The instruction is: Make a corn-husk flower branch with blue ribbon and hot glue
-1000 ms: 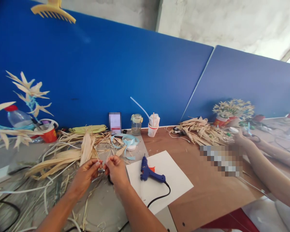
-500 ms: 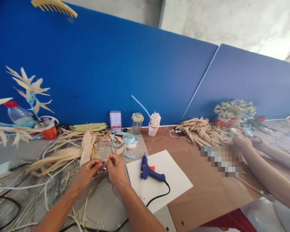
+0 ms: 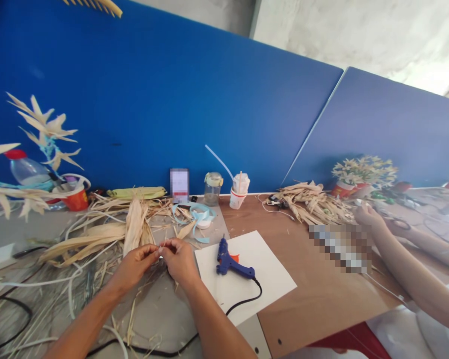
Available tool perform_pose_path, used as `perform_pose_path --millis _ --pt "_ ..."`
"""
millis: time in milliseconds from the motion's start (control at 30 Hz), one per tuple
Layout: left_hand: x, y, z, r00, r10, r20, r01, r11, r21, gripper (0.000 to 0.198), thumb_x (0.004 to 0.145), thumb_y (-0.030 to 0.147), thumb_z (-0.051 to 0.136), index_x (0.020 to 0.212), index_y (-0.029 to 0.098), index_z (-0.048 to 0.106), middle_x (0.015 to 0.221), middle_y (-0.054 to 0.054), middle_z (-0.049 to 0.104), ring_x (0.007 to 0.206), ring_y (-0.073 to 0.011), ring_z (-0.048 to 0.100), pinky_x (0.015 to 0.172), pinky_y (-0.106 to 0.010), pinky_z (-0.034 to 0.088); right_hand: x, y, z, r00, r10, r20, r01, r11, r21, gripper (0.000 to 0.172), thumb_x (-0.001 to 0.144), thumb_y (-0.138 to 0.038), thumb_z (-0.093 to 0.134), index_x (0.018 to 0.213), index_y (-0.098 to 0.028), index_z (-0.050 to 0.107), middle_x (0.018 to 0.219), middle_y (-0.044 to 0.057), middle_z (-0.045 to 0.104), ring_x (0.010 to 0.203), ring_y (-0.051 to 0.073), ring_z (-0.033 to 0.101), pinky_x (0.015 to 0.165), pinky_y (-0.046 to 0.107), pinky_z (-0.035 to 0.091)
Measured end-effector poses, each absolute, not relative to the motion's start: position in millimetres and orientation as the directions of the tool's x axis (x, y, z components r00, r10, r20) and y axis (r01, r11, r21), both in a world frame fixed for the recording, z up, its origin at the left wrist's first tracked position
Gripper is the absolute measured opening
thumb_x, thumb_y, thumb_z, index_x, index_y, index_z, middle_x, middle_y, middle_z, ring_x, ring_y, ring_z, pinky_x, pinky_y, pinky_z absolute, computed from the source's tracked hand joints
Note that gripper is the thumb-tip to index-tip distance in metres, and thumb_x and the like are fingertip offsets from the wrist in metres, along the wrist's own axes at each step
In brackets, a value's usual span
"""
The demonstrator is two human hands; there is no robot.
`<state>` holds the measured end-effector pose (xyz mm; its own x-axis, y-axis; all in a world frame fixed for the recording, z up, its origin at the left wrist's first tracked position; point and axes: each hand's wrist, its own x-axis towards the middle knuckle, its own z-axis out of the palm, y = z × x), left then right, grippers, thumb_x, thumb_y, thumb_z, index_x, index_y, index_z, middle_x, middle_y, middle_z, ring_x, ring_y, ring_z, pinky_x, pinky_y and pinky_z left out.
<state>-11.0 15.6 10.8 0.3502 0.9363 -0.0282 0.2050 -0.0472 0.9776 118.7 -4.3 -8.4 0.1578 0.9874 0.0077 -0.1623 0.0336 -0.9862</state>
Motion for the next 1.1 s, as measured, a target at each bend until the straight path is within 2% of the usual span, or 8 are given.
perform_pose_path --millis 100,367,567,767,1100 --pt "-11.9 17.1 8.9 0.368 0.928 -0.055 0.201 -0.021 0.979 0.037 0.064 0.054 0.064 0.065 0.016 0.066 0.051 0.004 0.047 0.051 -0.0122 0.037 0.048 -0.023 0.026 119.1 -5.0 -5.9 0.172 0.985 0.018 -0.159 0.045 -0.986 0.003 0.063 -0.021 0.062 0.063 -0.018 0.064 0.054 -0.004 0.052 0.051 0.010 0.039 0.048 0.021 0.028" --pt "-12.8 16.7 9.3 0.422 0.902 -0.090 0.169 0.019 0.985 0.035 0.065 0.048 0.065 0.075 0.015 0.069 0.053 0.003 0.051 0.046 -0.0097 0.032 0.045 -0.022 0.023 120.6 -5.5 1.1 0.185 0.980 -0.069 -0.317 -0.007 -0.948 0.009 0.062 -0.023 0.063 0.058 -0.016 0.059 0.047 -0.006 0.049 0.043 0.006 0.035 0.045 0.020 0.025" --pt "-13.8 16.5 11.3 0.391 0.919 -0.044 0.199 -0.038 0.979 0.025 0.065 0.042 0.065 0.066 0.018 0.071 0.053 0.000 0.055 0.051 -0.0134 0.041 0.048 -0.023 0.029 118.6 -6.0 0.3 0.181 0.979 -0.094 -0.376 -0.019 -0.926 0.010 0.060 -0.025 0.065 0.058 -0.016 0.060 0.043 -0.006 0.047 0.040 0.005 0.035 0.043 0.019 0.024" --pt "-13.8 18.2 7.4 0.392 0.920 0.012 0.260 -0.123 0.958 0.021 0.067 0.038 0.063 0.063 0.019 0.072 0.062 -0.002 0.064 0.062 -0.0186 0.052 0.061 -0.026 0.039 119.4 -6.4 1.0 0.194 0.975 -0.112 -0.400 -0.025 -0.916 0.009 0.060 -0.025 0.064 0.059 -0.017 0.060 0.039 -0.007 0.047 0.037 0.006 0.035 0.041 0.019 0.024" --pt "-13.2 18.4 3.6 0.396 0.918 0.013 0.298 -0.142 0.944 0.024 0.068 0.040 0.061 0.059 0.019 0.068 0.055 0.000 0.057 0.058 -0.0171 0.048 0.058 -0.025 0.035 120.6 -6.1 2.2 0.207 0.970 -0.123 -0.418 -0.026 -0.908 0.010 0.059 -0.025 0.064 0.060 -0.016 0.059 0.044 -0.006 0.049 0.038 0.005 0.038 0.042 0.018 0.027"
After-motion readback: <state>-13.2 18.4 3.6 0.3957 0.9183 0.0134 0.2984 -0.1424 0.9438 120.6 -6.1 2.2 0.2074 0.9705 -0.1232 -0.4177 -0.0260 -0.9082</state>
